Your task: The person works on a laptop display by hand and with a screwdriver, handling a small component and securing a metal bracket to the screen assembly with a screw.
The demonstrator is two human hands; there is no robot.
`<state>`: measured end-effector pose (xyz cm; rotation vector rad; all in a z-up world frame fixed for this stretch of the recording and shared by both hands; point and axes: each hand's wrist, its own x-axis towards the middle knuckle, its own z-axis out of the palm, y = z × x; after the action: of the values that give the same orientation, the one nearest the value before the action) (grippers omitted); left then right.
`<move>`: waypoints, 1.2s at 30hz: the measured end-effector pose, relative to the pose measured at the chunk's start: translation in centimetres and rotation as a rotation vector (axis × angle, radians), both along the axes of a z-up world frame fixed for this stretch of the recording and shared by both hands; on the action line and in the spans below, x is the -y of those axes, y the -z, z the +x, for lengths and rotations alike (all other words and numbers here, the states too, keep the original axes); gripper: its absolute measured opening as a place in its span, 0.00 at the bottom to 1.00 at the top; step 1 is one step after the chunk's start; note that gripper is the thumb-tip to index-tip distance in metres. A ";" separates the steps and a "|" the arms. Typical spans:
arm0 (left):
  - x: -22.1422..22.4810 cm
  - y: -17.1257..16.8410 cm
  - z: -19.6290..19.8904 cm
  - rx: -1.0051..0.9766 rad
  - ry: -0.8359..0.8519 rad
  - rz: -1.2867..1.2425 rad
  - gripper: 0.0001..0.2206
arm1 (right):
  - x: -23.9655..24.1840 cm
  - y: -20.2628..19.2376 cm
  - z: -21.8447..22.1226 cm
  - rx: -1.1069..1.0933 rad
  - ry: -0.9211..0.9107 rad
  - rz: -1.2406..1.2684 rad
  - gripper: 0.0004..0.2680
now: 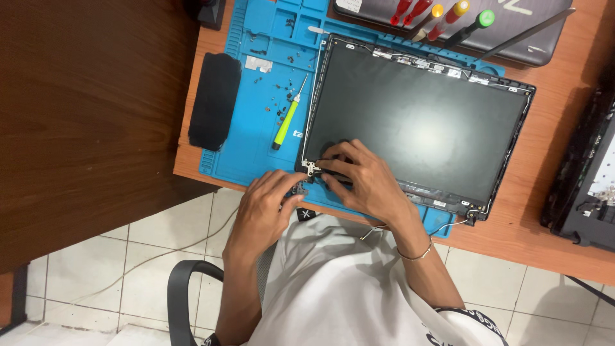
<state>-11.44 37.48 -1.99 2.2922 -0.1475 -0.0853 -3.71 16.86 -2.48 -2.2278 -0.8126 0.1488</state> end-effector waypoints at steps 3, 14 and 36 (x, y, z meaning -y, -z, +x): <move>-0.2 0.3 0.1 0.022 0.009 -0.022 0.14 | 0.0 0.0 0.0 0.022 -0.005 0.012 0.06; -0.5 1.0 0.3 0.081 0.028 -0.045 0.13 | -0.1 -0.3 -0.2 0.022 -0.011 0.006 0.06; -0.7 1.7 0.3 -0.053 0.023 -0.104 0.13 | -0.3 -0.2 -0.4 0.010 -0.007 -0.001 0.07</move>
<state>-11.11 38.15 -3.66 2.1825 -0.1480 -0.1467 -4.11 17.11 -2.30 -2.2288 -0.8263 0.1416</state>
